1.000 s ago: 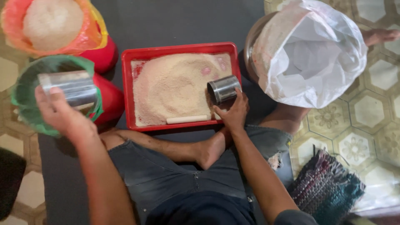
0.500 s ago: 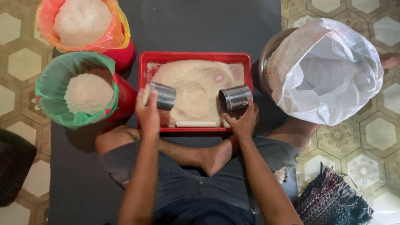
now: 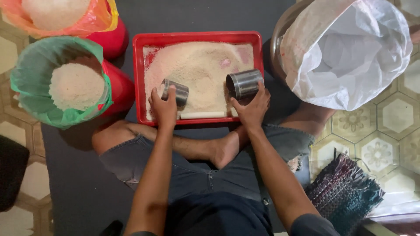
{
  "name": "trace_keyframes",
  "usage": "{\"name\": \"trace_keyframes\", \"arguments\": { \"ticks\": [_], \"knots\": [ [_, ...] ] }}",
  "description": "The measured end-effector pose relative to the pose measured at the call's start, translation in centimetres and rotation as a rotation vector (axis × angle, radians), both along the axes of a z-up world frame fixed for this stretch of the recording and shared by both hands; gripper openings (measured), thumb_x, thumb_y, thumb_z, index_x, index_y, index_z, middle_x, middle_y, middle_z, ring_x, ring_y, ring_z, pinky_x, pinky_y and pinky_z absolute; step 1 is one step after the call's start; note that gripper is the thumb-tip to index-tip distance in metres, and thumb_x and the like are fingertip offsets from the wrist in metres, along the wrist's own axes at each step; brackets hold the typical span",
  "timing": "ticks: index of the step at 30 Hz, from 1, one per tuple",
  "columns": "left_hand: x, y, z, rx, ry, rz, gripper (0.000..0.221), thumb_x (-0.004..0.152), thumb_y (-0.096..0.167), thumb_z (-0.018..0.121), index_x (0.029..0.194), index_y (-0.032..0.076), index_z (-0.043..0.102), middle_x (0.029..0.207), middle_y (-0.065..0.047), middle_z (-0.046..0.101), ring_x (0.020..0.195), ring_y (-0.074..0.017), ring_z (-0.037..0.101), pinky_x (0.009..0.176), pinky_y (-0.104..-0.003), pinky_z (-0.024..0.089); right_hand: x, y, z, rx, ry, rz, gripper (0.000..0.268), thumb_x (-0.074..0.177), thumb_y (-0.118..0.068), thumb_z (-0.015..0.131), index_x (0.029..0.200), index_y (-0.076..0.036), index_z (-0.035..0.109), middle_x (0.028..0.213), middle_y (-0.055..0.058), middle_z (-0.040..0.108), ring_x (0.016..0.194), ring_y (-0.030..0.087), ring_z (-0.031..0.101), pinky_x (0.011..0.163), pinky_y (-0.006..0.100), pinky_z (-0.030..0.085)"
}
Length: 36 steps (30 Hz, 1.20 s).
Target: Measuring and transferring grains from a tray into bags using metal cups while sitting on the floor.
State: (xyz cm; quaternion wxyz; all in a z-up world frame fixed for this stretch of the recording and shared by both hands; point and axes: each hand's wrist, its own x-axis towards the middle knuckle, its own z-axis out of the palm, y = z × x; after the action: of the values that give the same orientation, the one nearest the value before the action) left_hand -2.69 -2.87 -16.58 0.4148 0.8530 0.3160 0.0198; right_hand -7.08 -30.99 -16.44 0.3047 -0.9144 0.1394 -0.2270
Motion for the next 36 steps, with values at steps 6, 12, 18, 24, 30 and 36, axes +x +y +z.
{"name": "trace_keyframes", "arguments": {
  "ticks": [6,12,18,24,30,36],
  "knots": [
    [-2.9,-1.3,5.3,0.194,-0.151,-0.325,0.116,0.063,0.030,0.093,0.157,-0.001,0.031,0.137,-0.031,0.052,0.128,-0.0512,0.053,0.108,-0.059,0.042,3.6,0.2,0.4,-0.057,-0.191,0.059,0.114,0.052,-0.042,0.104,0.143,-0.001,0.050,0.121,0.024,0.056,0.118,0.045,0.054,0.106,0.055,0.043],
    [-2.7,-2.1,3.8,0.312,-0.142,-0.330,0.116,0.062,0.018,0.093,0.156,-0.005,0.029,0.134,-0.029,0.055,0.121,-0.0480,0.061,0.099,-0.054,0.052,9.4,-0.2,-1.4,-0.064,-0.135,0.058,0.119,0.059,-0.024,0.104,0.154,-0.004,0.036,0.136,0.024,0.048,0.131,0.045,0.047,0.115,0.054,0.035],
    [-1.7,-3.6,3.8,0.337,-0.185,-0.374,0.105,0.071,0.027,0.083,0.152,-0.012,0.027,0.137,-0.033,0.054,0.116,-0.0461,0.060,0.098,-0.048,0.052,11.8,0.6,-1.9,-0.070,0.011,0.261,0.132,0.068,-0.021,0.098,0.162,-0.011,0.006,0.149,0.023,0.040,0.135,0.042,0.047,0.116,0.056,0.045],
    [0.4,-6.0,1.7,0.106,0.032,-0.215,0.111,0.061,0.038,0.082,0.152,-0.005,0.034,0.132,-0.028,0.058,0.120,-0.0470,0.063,0.096,-0.057,0.054,8.3,4.7,0.6,0.134,0.189,0.291,0.127,0.051,-0.024,0.095,0.157,-0.008,0.027,0.136,0.026,0.046,0.126,0.051,0.054,0.113,0.057,0.043],
    [2.5,-7.0,0.6,-0.071,0.297,-0.253,0.110,0.063,0.063,0.081,0.151,0.010,0.040,0.143,-0.014,0.057,0.133,-0.0327,0.059,0.105,-0.053,0.050,7.8,3.2,0.2,0.234,0.292,0.161,0.127,0.044,-0.037,0.096,0.153,-0.012,0.037,0.130,0.023,0.051,0.123,0.047,0.059,0.110,0.054,0.045],
    [3.6,-10.2,10.1,-0.489,0.162,-0.233,0.082,0.075,0.051,0.070,0.142,0.006,0.053,0.139,-0.023,0.062,0.135,-0.0395,0.055,0.111,-0.053,0.044,7.2,0.2,0.9,0.406,0.453,-0.053,0.120,0.053,-0.055,0.100,0.151,-0.015,0.043,0.131,0.025,0.059,0.125,0.040,0.062,0.111,0.047,0.045]
  ]
}}
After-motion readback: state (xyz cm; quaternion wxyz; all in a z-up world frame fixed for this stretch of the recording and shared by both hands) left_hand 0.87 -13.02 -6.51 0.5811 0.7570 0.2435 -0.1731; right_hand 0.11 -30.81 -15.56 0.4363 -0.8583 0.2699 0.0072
